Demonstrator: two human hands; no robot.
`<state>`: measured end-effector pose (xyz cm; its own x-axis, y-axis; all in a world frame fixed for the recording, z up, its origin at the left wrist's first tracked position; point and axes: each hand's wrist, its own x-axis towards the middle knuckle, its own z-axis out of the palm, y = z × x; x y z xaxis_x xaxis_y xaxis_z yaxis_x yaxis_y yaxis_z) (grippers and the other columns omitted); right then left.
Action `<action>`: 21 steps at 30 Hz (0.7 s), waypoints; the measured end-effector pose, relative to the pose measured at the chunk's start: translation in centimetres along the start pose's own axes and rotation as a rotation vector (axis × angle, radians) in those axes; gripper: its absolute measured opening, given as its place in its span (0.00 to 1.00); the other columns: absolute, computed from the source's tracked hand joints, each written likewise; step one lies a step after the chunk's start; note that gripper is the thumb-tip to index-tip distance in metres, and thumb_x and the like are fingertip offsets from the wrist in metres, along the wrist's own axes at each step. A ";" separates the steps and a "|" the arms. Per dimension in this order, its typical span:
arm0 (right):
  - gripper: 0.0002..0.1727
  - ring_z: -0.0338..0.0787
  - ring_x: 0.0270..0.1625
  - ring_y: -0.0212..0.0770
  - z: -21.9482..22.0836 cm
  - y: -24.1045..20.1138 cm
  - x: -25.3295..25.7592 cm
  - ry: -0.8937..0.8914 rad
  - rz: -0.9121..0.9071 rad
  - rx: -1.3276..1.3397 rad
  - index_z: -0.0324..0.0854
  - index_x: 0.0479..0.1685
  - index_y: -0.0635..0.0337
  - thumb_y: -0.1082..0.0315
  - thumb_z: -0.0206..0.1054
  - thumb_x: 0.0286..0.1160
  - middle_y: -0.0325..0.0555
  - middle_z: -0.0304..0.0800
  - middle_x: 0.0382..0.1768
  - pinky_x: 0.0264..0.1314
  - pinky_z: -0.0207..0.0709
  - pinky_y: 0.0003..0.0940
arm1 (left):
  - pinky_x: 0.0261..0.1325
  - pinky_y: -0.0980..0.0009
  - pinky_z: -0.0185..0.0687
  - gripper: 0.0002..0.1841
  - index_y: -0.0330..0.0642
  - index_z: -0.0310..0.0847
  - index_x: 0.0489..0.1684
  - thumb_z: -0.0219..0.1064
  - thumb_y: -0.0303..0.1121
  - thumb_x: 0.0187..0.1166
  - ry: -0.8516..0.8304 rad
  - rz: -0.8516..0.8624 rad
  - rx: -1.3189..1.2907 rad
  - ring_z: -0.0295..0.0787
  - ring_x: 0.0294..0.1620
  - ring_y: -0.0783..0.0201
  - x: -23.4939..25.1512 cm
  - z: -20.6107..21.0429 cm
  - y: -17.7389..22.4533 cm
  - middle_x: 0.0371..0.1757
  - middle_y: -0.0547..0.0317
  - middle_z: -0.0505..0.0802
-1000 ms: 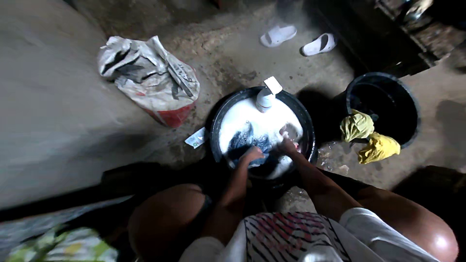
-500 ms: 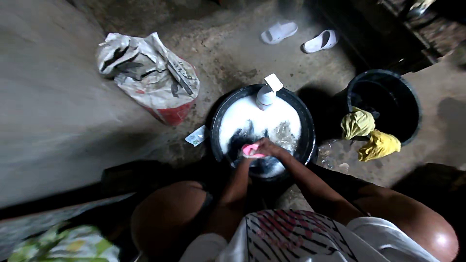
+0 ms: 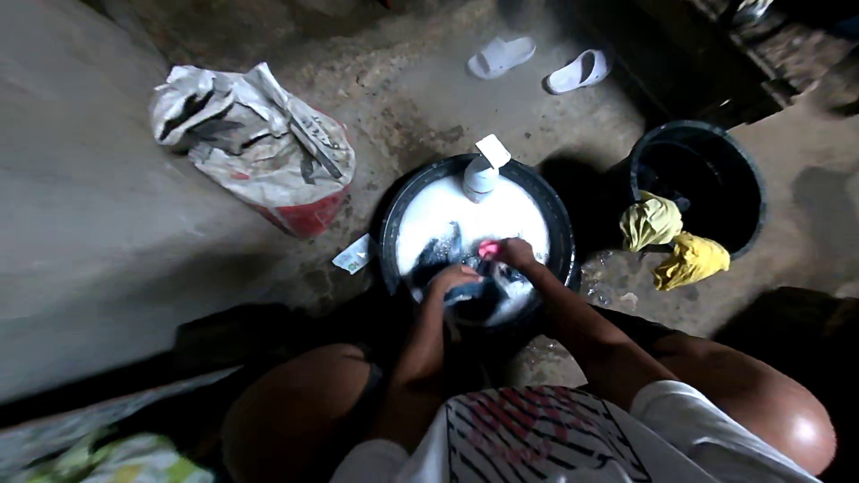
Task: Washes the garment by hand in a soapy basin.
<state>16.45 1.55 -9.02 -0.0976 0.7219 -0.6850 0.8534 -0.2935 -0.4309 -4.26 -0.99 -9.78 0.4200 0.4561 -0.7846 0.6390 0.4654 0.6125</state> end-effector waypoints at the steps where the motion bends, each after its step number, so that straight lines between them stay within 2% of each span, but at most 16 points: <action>1: 0.27 0.86 0.67 0.69 0.1 1.4 0.4 0.122 0.056 0.072 0.85 0.67 0.64 0.51 0.71 0.80 0.68 0.90 0.61 0.71 0.73 0.74 | 0.82 0.47 0.67 0.25 0.29 0.81 0.69 0.65 0.43 0.86 0.025 0.005 -0.151 0.78 0.76 0.45 -1.0 -0.5 0.6 0.72 0.35 0.85; 3: 0.27 0.85 0.69 0.70 0.9 3.4 1.2 0.293 0.162 0.148 0.81 0.68 0.69 0.54 0.68 0.83 0.70 0.86 0.64 0.73 0.74 0.70 | 0.82 0.48 0.66 0.28 0.33 0.79 0.72 0.57 0.50 0.90 0.086 -0.051 -0.353 0.76 0.79 0.48 -1.8 -1.2 1.2 0.75 0.39 0.83; 4: 0.30 0.80 0.75 0.69 1.6 4.2 1.3 0.264 0.198 0.130 0.76 0.72 0.72 0.54 0.66 0.83 0.71 0.81 0.70 0.78 0.71 0.67 | 0.82 0.48 0.66 0.30 0.36 0.80 0.72 0.52 0.54 0.91 0.107 -0.088 -0.407 0.76 0.79 0.49 -1.7 -1.2 1.0 0.76 0.42 0.83; 6: 0.32 0.73 0.82 0.69 3.1 5.5 1.1 0.043 0.199 0.056 0.74 0.75 0.74 0.54 0.65 0.83 0.73 0.75 0.77 0.84 0.64 0.65 | 0.80 0.45 0.68 0.35 0.39 0.80 0.72 0.44 0.60 0.91 0.138 -0.158 -0.453 0.76 0.79 0.49 -0.9 -0.4 -0.5 0.76 0.44 0.84; 7: 0.29 0.74 0.81 0.67 3.5 5.7 1.0 -0.056 0.178 0.066 0.77 0.73 0.71 0.56 0.65 0.83 0.70 0.77 0.76 0.85 0.64 0.65 | 0.81 0.44 0.66 0.36 0.40 0.79 0.75 0.42 0.62 0.91 0.150 -0.186 -0.468 0.74 0.81 0.49 -0.5 0.0 -1.2 0.78 0.45 0.82; 8: 0.27 0.78 0.79 0.64 3.7 5.6 0.8 -0.078 0.163 0.149 0.80 0.71 0.70 0.56 0.65 0.83 0.69 0.82 0.72 0.83 0.66 0.63 | 0.82 0.43 0.64 0.36 0.40 0.77 0.78 0.42 0.62 0.91 0.161 -0.204 -0.485 0.72 0.83 0.48 -0.1 0.4 -1.9 0.80 0.45 0.81; 10: 0.25 0.88 0.65 0.59 4.3 4.0 0.0 0.090 0.164 0.470 0.83 0.63 0.70 0.56 0.70 0.80 0.66 0.89 0.59 0.74 0.76 0.59 | 0.84 0.42 0.61 0.37 0.41 0.74 0.81 0.42 0.62 0.91 0.178 -0.230 -0.504 0.69 0.85 0.48 0.2 0.9 -2.9 0.82 0.46 0.79; 12: 0.20 0.92 0.45 0.48 5.0 1.1 -0.9 0.230 0.030 0.782 0.85 0.55 0.71 0.60 0.74 0.77 0.59 0.93 0.44 0.55 0.87 0.49 | 0.83 0.42 0.63 0.36 0.41 0.74 0.81 0.44 0.62 0.91 0.180 -0.235 -0.518 0.70 0.85 0.49 0.5 1.1 -3.3 0.82 0.46 0.79; 13: 0.17 0.91 0.39 0.43 5.4 -0.5 -1.2 0.193 -0.077 0.858 0.86 0.53 0.72 0.64 0.74 0.77 0.56 0.92 0.39 0.48 0.88 0.44 | 0.82 0.43 0.65 0.33 0.41 0.74 0.80 0.47 0.59 0.91 0.194 -0.238 -0.520 0.72 0.83 0.50 0.5 1.2 -3.4 0.81 0.47 0.80; 14: 0.16 0.91 0.38 0.41 5.6 -2.1 -1.8 0.109 -0.189 0.863 0.86 0.50 0.72 0.66 0.74 0.76 0.55 0.92 0.38 0.48 0.87 0.42 | 0.80 0.46 0.68 0.29 0.40 0.74 0.79 0.52 0.53 0.92 0.235 -0.238 -0.532 0.74 0.81 0.50 0.2 1.5 -3.4 0.79 0.45 0.82; 16: 0.16 0.93 0.47 0.40 5.6 -4.9 -3.0 -0.060 -0.364 0.697 0.89 0.49 0.70 0.65 0.78 0.71 0.53 0.95 0.43 0.61 0.86 0.42 | 0.77 0.54 0.73 0.21 0.29 0.73 0.76 0.61 0.32 0.88 0.431 -0.223 -0.616 0.78 0.75 0.50 -1.4 1.9 -2.9 0.74 0.37 0.82; 17: 0.19 0.93 0.52 0.43 5.7 -5.4 -3.4 -0.092 -0.407 0.568 0.90 0.51 0.69 0.62 0.79 0.70 0.55 0.95 0.47 0.66 0.83 0.44 | 0.75 0.58 0.73 0.20 0.24 0.71 0.75 0.58 0.26 0.89 0.514 -0.174 -0.648 0.79 0.71 0.50 -2.4 1.9 -2.3 0.72 0.34 0.82; 18: 0.22 0.93 0.58 0.49 5.9 -4.5 -3.4 -0.086 -0.406 0.433 0.90 0.54 0.68 0.59 0.79 0.70 0.58 0.95 0.51 0.72 0.81 0.50 | 0.73 0.60 0.74 0.19 0.23 0.70 0.74 0.54 0.26 0.91 0.527 -0.122 -0.662 0.79 0.67 0.51 -2.9 1.6 -1.8 0.70 0.34 0.82; 19: 0.24 0.91 0.63 0.55 6.2 -2.4 -3.2 -0.076 -0.348 0.305 0.89 0.59 0.68 0.57 0.77 0.73 0.62 0.93 0.55 0.75 0.77 0.56 | 0.74 0.58 0.73 0.21 0.26 0.71 0.76 0.52 0.34 0.93 0.462 -0.102 -0.642 0.79 0.69 0.51 -2.7 1.3 -1.8 0.71 0.35 0.82; 21: 0.31 0.85 0.71 0.64 5.7 2.5 -2.1 -0.119 -0.163 -0.003 0.84 0.72 0.58 0.47 0.73 0.75 0.65 0.89 0.64 0.78 0.71 0.67 | 0.81 0.46 0.69 0.31 0.36 0.69 0.82 0.48 0.52 0.94 0.287 -0.144 -0.581 0.74 0.81 0.47 -1.1 0.3 -2.9 0.80 0.40 0.79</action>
<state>15.85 -4.26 -11.97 -0.2945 0.6807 -0.6708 0.8228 -0.1763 -0.5402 -6.41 -3.09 -10.71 0.1169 0.5050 -0.8552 0.1904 0.8337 0.5184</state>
